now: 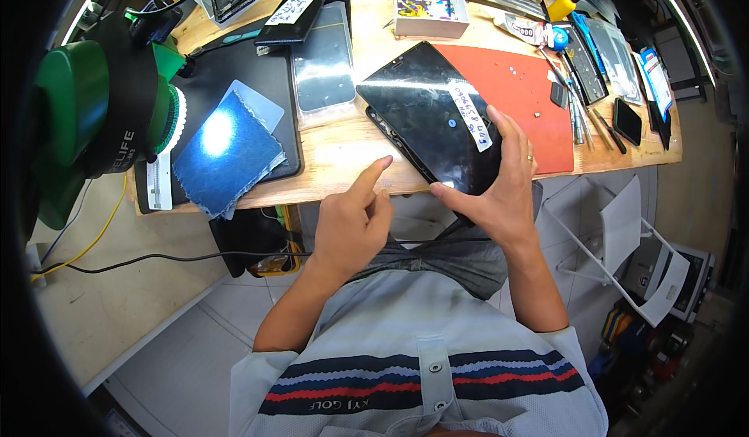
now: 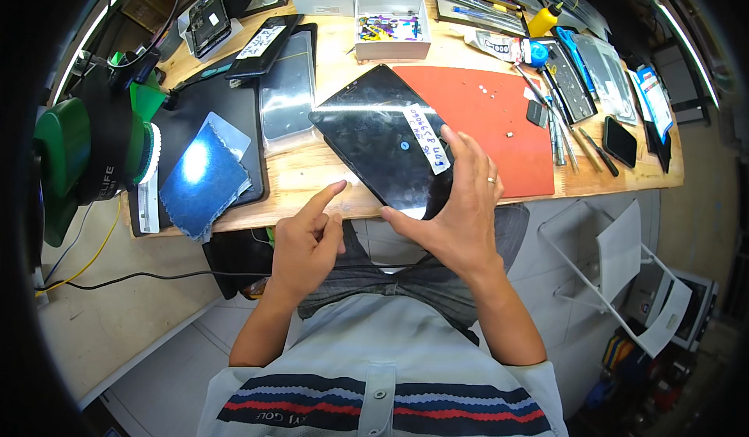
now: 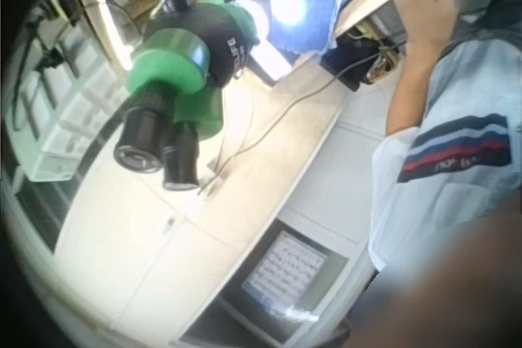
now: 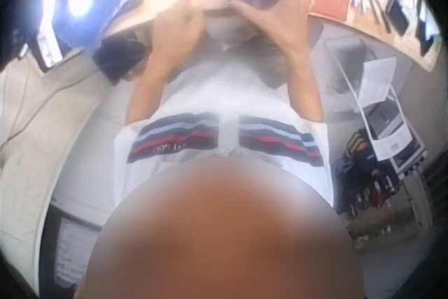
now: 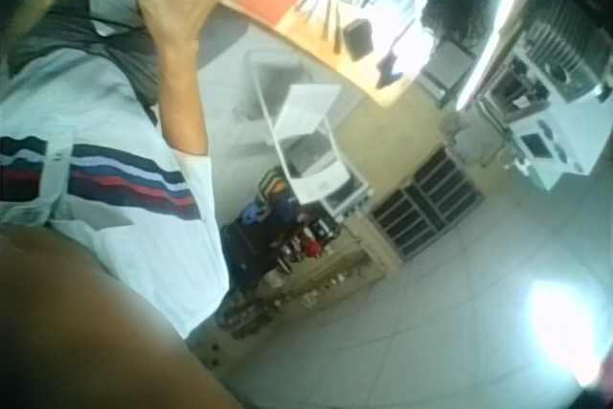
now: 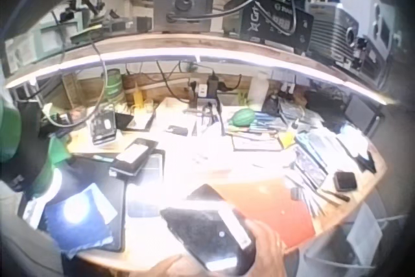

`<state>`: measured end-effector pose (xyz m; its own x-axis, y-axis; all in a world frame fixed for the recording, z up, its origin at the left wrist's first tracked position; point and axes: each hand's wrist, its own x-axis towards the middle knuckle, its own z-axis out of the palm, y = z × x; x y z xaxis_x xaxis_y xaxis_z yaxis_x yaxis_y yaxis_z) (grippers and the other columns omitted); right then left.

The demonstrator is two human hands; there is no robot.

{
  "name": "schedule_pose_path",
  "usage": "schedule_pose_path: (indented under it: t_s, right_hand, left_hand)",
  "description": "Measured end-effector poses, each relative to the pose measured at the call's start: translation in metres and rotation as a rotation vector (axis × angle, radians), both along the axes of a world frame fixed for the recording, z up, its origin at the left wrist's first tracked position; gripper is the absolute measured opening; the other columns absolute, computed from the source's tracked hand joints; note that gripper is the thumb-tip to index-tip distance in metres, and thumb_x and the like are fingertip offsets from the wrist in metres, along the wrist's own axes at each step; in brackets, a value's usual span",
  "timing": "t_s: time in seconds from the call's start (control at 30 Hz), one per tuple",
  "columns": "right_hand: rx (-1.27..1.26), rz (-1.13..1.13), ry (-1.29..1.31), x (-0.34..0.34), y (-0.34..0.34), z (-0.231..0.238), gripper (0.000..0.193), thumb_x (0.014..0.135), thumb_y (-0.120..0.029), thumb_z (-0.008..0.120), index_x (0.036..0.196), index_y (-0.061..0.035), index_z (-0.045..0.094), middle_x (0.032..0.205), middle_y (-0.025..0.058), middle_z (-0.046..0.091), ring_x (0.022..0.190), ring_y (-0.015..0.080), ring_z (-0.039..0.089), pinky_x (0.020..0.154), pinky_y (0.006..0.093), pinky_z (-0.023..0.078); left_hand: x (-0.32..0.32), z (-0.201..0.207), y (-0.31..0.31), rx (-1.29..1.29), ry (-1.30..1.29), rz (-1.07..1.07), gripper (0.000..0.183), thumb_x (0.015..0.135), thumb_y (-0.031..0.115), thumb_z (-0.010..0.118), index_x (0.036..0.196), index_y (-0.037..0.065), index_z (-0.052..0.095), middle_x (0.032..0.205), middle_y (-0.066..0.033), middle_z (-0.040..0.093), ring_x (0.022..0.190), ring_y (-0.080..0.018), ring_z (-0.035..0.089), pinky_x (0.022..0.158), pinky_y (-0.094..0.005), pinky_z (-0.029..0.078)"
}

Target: The person uses a manual screwdriver and a blue electric screwdriver to remove screws from a disassembled tablet. They connect a charging cable to the tablet, then continue unscrewing components and handling the back cover.

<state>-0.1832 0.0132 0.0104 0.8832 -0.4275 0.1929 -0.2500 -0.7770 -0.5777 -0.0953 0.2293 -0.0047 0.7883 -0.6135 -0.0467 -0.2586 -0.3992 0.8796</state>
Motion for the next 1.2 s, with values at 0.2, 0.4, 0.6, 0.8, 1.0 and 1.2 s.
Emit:
schedule_pose_path:
  t_s: [0.2, 0.4, 0.6, 0.8, 1.0, 1.2]
  right_hand:
    - [-0.084, 0.000, 0.012, 0.017, 0.014, -0.001, 0.118, 0.062, -0.041, 0.100, 0.156, -0.0060, 0.039, 0.153, 0.0212, 0.046, 0.143, 0.0385, 0.044, 0.118, 0.0527, 0.032]
    - [-0.073, 0.029, 0.048, 0.042, 0.023, -0.007, 0.116, 0.067, -0.062, 0.092, 0.152, -0.0022, 0.040, 0.150, 0.0295, 0.041, 0.143, 0.0475, 0.037, 0.117, 0.0622, 0.026]
    - [-0.112, 0.057, 0.052, 0.056, 0.019, -0.015, 0.115, 0.067, -0.057, 0.093, 0.152, -0.0001, 0.041, 0.153, 0.0322, 0.039, 0.144, 0.0495, 0.037, 0.118, 0.0625, 0.025]
    - [-0.177, 0.053, 0.047, 0.058, 0.019, -0.020, 0.116, 0.067, -0.056, 0.092, 0.153, 0.0038, 0.040, 0.154, 0.0317, 0.040, 0.144, 0.0473, 0.037, 0.118, 0.0637, 0.025]
    - [-0.177, 0.010, 0.043, 0.055, 0.015, -0.025, 0.117, 0.068, -0.060, 0.090, 0.154, 0.0028, 0.039, 0.153, 0.0318, 0.041, 0.145, 0.0460, 0.036, 0.117, 0.0632, 0.026]
    - [-0.107, 0.024, 0.064, 0.050, 0.012, -0.017, 0.122, 0.069, -0.064, 0.089, 0.157, 0.0015, 0.036, 0.160, 0.0311, 0.037, 0.151, 0.0471, 0.031, 0.118, 0.0664, 0.025]
  left_hand:
    - [0.026, -0.004, -0.007, -0.311, 0.641, 0.118, 0.051, 0.108, 0.023, 0.060, 0.146, -0.010, 0.052, 0.089, -0.0189, 0.076, 0.045, -0.0119, 0.062, 0.038, -0.0205, 0.045]
    - [0.042, -0.006, -0.010, -0.355, 0.658, 0.134, 0.061, 0.107, 0.023, 0.063, 0.147, -0.018, 0.042, 0.097, -0.0220, 0.077, 0.042, -0.0145, 0.061, 0.035, -0.0229, 0.045]
    - [0.039, 0.002, -0.002, -0.353, 0.713, 0.135, 0.072, 0.105, 0.023, 0.065, 0.157, -0.013, 0.032, 0.105, -0.0287, 0.075, 0.054, -0.0223, 0.072, 0.040, -0.0246, 0.055]
    - [0.030, 0.006, -0.005, -0.378, 0.746, 0.169, 0.077, 0.103, 0.021, 0.066, 0.160, -0.012, 0.026, 0.116, -0.0280, 0.074, 0.070, -0.0229, 0.077, 0.048, -0.0258, 0.058]
    - [0.031, 0.003, -0.013, -0.388, 0.713, 0.133, 0.074, 0.102, 0.009, 0.060, 0.162, -0.010, 0.022, 0.124, -0.0296, 0.072, 0.080, -0.0225, 0.078, 0.058, -0.0248, 0.061]
    - [0.029, 0.003, -0.012, -0.334, 0.657, 0.167, 0.072, 0.103, 0.007, 0.059, 0.163, -0.006, 0.023, 0.124, -0.0272, 0.072, 0.080, -0.0209, 0.076, 0.062, -0.0253, 0.061]
